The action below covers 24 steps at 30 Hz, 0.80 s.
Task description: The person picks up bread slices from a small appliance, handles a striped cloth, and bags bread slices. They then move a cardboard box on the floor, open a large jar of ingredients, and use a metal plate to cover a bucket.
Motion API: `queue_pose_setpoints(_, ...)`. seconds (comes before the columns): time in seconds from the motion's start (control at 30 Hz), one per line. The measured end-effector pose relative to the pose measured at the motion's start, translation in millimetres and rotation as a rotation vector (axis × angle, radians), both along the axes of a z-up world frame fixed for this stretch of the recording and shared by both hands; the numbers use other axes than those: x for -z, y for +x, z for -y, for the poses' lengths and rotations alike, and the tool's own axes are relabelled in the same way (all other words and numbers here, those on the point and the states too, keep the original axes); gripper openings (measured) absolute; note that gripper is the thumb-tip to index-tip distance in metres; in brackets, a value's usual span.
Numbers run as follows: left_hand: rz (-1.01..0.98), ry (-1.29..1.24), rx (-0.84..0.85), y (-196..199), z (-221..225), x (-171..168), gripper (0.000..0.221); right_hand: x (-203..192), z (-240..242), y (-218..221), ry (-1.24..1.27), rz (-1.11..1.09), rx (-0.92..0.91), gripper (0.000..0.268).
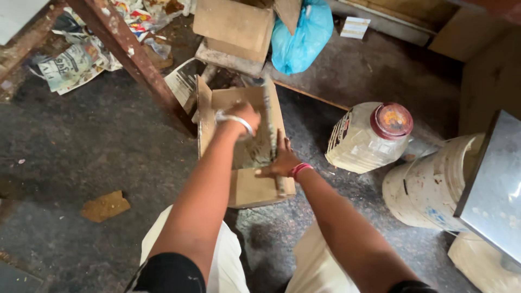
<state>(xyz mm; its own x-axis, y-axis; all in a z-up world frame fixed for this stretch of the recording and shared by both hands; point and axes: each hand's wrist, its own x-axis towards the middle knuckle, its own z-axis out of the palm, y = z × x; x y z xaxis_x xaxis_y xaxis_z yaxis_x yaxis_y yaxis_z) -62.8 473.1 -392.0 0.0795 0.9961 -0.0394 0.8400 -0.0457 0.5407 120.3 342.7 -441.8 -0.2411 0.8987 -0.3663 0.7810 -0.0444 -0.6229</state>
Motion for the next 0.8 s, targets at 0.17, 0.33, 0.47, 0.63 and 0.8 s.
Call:
queue_pose_setpoints(0.17,0.058,-0.057,-0.306,-97.0,3.4,-14.3,0.057,-1.6,9.7,-51.7,-0.222,0.534,-0.117,0.141)
queue_pose_setpoints(0.33,0.061,-0.623,-0.145,-94.9,32.8,40.3,0.096,63.2,-23.3,5.2,0.002,0.140,-0.346,0.108)
queue_pose_setpoints(0.47,0.174,-0.782,-0.088,-34.3,69.5,44.1,0.115,65.5,-62.2,82.7,-0.065,-0.365,-0.242,0.084)
queue_pose_setpoints(0.63,-0.144,-0.686,-0.120,17.6,84.5,15.7,0.099,63.3,-34.4,83.7,-0.006,-0.122,-0.233,0.084)
queue_pose_setpoints(0.8,-0.196,-0.702,-0.116,24.2,80.2,26.3,0.115,56.3,-15.7,39.7,0.277,0.212,-0.463,0.085)
